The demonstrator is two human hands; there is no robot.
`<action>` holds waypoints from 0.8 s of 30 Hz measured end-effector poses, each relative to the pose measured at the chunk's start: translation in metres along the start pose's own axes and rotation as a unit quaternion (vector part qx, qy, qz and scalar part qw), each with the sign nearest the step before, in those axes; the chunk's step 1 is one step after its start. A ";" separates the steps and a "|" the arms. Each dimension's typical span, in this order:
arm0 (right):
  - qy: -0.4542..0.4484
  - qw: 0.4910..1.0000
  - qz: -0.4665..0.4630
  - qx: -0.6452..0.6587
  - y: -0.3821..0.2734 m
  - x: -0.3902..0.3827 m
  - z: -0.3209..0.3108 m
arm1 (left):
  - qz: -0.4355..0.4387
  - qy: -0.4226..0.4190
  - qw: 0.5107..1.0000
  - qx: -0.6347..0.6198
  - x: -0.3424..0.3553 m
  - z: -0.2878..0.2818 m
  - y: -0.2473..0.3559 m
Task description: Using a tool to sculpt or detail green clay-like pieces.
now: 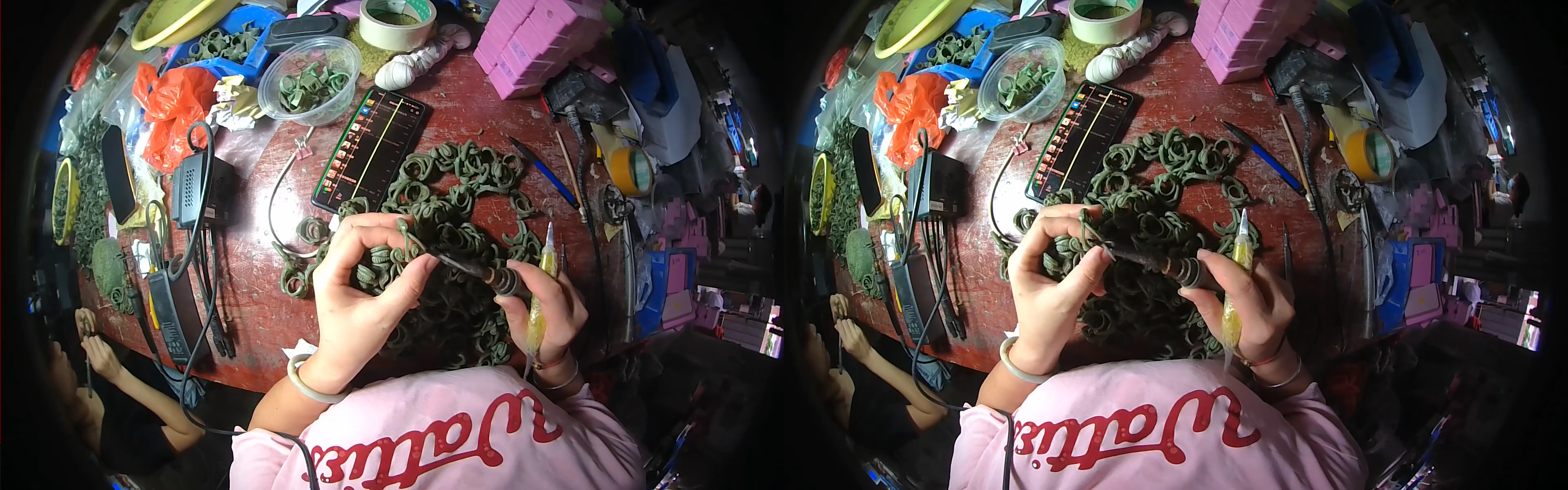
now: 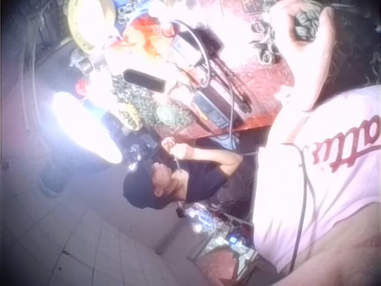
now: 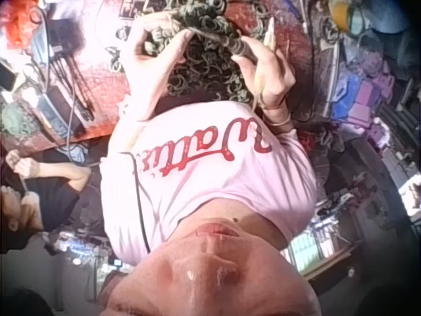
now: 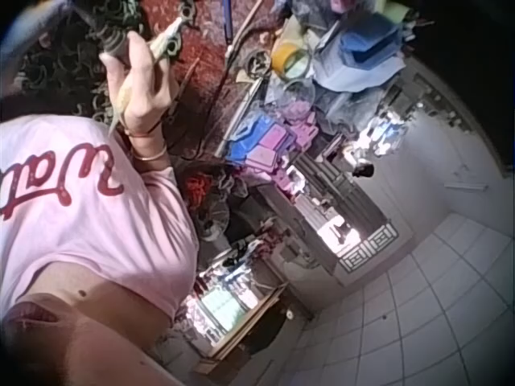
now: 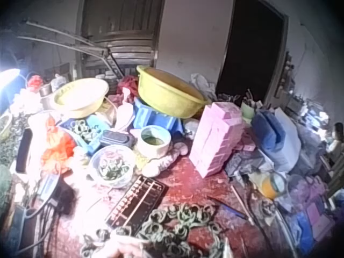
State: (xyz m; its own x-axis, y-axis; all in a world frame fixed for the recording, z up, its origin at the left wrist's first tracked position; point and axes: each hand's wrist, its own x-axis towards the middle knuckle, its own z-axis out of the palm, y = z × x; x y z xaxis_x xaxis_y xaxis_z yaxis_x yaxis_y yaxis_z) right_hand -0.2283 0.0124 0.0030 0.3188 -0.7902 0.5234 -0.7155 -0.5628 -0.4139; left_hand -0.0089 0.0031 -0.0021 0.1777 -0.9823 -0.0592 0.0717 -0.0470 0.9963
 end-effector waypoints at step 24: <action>-0.001 1.000 0.006 0.007 -0.001 -0.001 0.000 | 0.005 -0.027 0.999 -0.023 -0.001 0.001 0.003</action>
State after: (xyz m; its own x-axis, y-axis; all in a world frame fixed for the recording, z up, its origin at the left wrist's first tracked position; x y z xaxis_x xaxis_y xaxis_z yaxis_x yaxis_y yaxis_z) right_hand -0.2280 0.0140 0.0029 0.3116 -0.7971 0.5173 -0.7107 -0.5568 -0.4300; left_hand -0.0098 0.0033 0.0006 0.1247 -0.9912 -0.0452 0.1150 -0.0308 0.9929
